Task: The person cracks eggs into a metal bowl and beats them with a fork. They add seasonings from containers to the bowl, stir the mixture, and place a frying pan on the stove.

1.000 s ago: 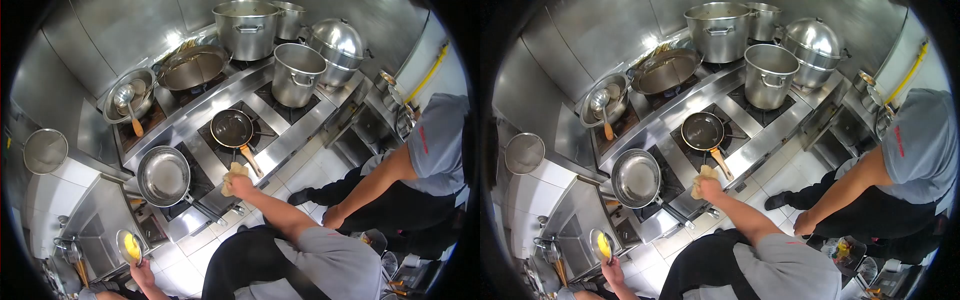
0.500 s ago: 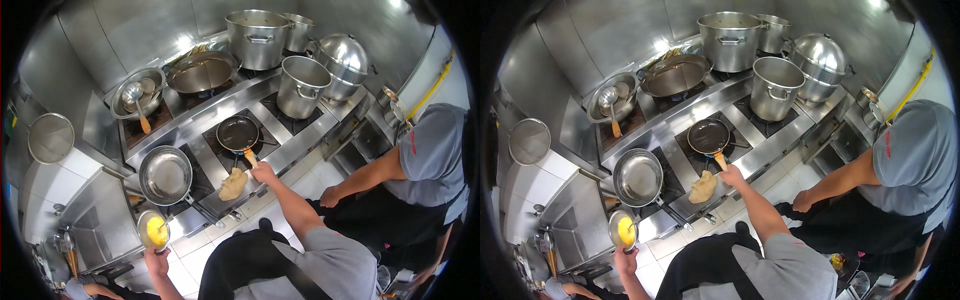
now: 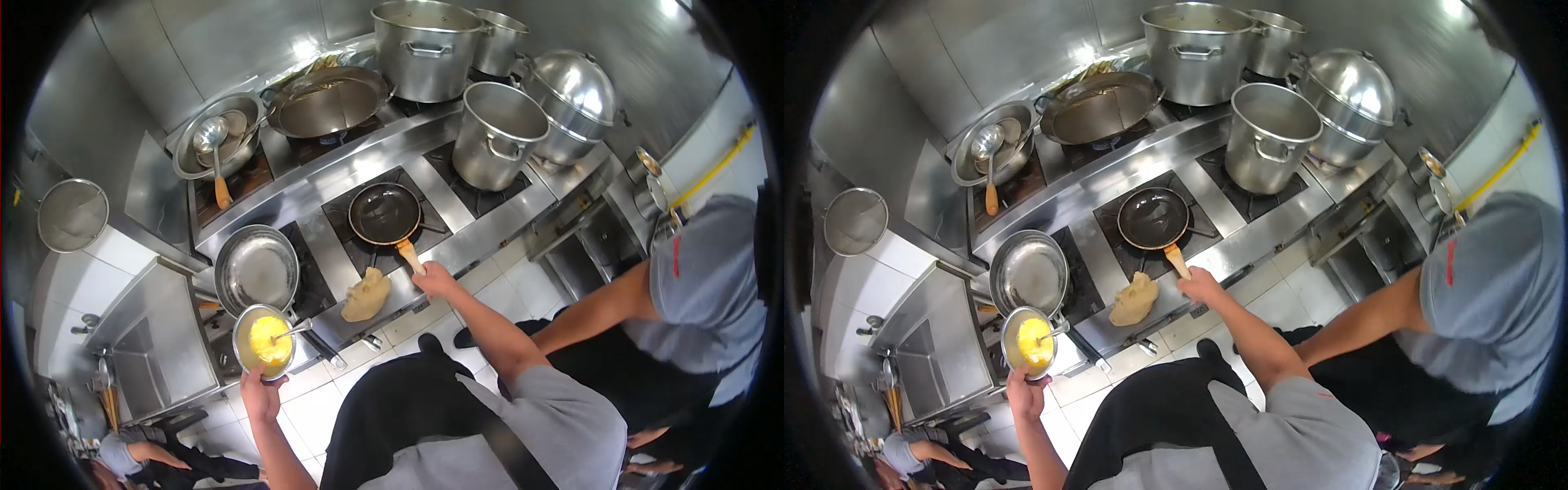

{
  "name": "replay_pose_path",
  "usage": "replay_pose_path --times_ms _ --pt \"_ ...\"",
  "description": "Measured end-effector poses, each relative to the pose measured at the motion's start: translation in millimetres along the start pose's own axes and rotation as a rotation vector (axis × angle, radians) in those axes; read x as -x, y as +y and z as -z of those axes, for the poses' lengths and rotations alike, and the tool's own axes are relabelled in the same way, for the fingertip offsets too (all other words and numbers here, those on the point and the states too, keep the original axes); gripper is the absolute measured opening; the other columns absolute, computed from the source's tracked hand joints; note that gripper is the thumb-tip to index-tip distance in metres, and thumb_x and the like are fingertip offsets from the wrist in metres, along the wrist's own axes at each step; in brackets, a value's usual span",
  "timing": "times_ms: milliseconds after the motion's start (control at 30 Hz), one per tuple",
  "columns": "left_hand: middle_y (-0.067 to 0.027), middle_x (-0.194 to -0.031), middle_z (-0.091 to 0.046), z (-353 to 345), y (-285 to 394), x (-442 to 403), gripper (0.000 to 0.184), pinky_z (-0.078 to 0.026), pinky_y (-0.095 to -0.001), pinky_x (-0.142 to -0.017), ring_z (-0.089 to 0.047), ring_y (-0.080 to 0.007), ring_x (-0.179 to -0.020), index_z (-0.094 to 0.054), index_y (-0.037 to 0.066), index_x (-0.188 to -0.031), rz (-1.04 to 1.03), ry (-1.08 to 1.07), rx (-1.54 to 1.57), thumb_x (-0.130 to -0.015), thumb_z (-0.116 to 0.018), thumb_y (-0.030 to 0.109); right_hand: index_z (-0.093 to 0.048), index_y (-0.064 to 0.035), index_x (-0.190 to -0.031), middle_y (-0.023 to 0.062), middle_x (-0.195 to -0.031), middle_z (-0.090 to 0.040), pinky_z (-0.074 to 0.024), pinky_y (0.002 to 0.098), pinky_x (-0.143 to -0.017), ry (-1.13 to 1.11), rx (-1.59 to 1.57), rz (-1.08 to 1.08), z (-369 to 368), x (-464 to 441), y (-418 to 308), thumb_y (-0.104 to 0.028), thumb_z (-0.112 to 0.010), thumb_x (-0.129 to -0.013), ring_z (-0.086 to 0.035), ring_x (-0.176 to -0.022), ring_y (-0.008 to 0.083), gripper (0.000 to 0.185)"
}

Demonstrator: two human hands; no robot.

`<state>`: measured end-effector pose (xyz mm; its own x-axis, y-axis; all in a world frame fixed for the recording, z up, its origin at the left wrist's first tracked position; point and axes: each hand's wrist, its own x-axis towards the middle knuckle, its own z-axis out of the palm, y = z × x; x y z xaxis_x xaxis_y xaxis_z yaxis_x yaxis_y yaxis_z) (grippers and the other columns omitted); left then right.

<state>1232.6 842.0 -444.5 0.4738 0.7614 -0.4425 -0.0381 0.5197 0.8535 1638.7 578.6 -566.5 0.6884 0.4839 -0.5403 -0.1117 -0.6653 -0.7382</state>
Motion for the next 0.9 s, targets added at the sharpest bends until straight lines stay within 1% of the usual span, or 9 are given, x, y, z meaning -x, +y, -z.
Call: replay_pose_path --times_ms 100,133,233,500,567,633,700,767,900 --pt "-0.0195 -0.116 -0.064 -32 -15 2 0.036 -0.059 -0.0423 -0.064 -0.069 -0.0294 -0.093 -0.05 -0.005 -0.126 -0.001 0.035 0.015 -0.094 -0.053 0.012 -0.063 0.0043 -0.104 0.0149 -0.077 -0.068 -0.0557 0.0375 -0.056 -0.053 -0.021 0.025 5 2 0 -0.035 -0.072 -0.086 -0.068 -0.058 0.0238 0.044" --pt "-0.0192 -0.116 -0.065 -44 -20 3 0.036 -0.059 -0.0424 -0.065 -0.069 -0.0293 -0.093 -0.051 -0.005 -0.126 0.01 0.036 0.019 -0.094 -0.053 0.012 -0.063 0.001 -0.111 0.0142 -0.084 -0.069 -0.0575 0.0372 -0.069 0.227 0.23 0.271 -3 -12 20 -0.036 -0.072 -0.088 -0.072 -0.075 0.0232 0.045" --pt "-0.0186 -0.117 -0.065 -53 -36 10 0.036 -0.059 -0.0429 -0.068 -0.069 -0.0298 -0.097 -0.051 -0.004 -0.127 0.046 0.006 0.048 -0.095 -0.054 0.012 -0.061 -0.0029 -0.12 0.0179 -0.107 -0.071 -0.0513 0.043 -0.092 0.408 0.217 0.387 11 7 -4 -0.035 -0.069 -0.09 -0.067 -0.106 0.0345 0.045" --pt "-0.0226 -0.126 -0.059 -81 -55 39 0.046 -0.061 -0.0427 -0.07 -0.067 -0.0342 -0.104 -0.039 -0.006 -0.138 0.084 0.074 0.129 -0.096 -0.051 0.006 -0.06 -0.0014 -0.122 0.0187 -0.108 -0.069 -0.051 0.0418 -0.091 -0.076 0.064 0.465 4 71 -114 -0.035 -0.067 -0.094 -0.067 -0.104 0.0357 0.045" --pt "-0.0242 -0.128 -0.057 -74 -62 35 0.047 -0.062 -0.0434 -0.07 -0.066 -0.0366 -0.106 -0.037 -0.006 -0.139 0.092 0.05 0.151 -0.095 -0.051 0.004 -0.057 0.0004 -0.126 0.021 -0.111 -0.067 -0.0499 0.0405 -0.093 -0.139 0.17 0.956 -21 77 -123 -0.037 -0.067 -0.095 -0.066 -0.107 0.0351 0.049" --pt "-0.0232 -0.127 -0.058 -77 -66 30 0.046 -0.062 -0.0436 -0.07 -0.067 -0.0367 -0.105 -0.038 -0.005 -0.138 0.085 0.069 0.095 -0.095 -0.05 0.004 -0.055 0.0008 -0.129 0.024 -0.116 -0.064 -0.0489 0.0402 -0.095 -0.394 0.155 0.828 -29 94 -149 -0.038 -0.064 -0.097 -0.064 -0.111 0.0362 0.051" --pt "-0.0224 -0.126 -0.059 -78 -64 27 0.044 -0.062 -0.0438 -0.068 -0.068 -0.036 -0.103 -0.04 -0.003 -0.137 0.085 0.031 0.107 -0.095 -0.051 0.004 -0.059 -0.0007 -0.123 0.0236 -0.112 -0.066 -0.0501 0.0424 -0.092 -0.281 0.014 0.877 -32 74 -136 -0.039 -0.061 -0.099 -0.065 -0.108 0.0371 0.045" --pt "-0.0215 -0.125 -0.06 -72 -65 25 0.044 -0.062 -0.0437 -0.067 -0.069 -0.0351 -0.1 -0.04 -0.001 -0.137 0.08 0.015 0.14 -0.095 -0.051 0.004 -0.062 -0.0017 -0.114 0.0233 -0.107 -0.069 -0.0516 0.0442 -0.087 0.05 -0.008 0.629 -18 45 -119 -0.039 -0.06 -0.099 -0.067 -0.102 0.0384 0.04" --pt "-0.0218 -0.124 -0.06 -56 -58 16 0.044 -0.062 -0.0431 -0.066 -0.07 -0.034 -0.097 -0.04 -0.002 -0.137 0.091 -0.041 0.091 -0.094 -0.05 0.004 -0.064 -0.0012 -0.103 0.0247 -0.099 -0.07 -0.0517 0.0485 -0.079 0.531 0.342 0.535 10 20 -40 -0.032 -0.06 -0.095 -0.066 -0.091 0.0445 0.032"
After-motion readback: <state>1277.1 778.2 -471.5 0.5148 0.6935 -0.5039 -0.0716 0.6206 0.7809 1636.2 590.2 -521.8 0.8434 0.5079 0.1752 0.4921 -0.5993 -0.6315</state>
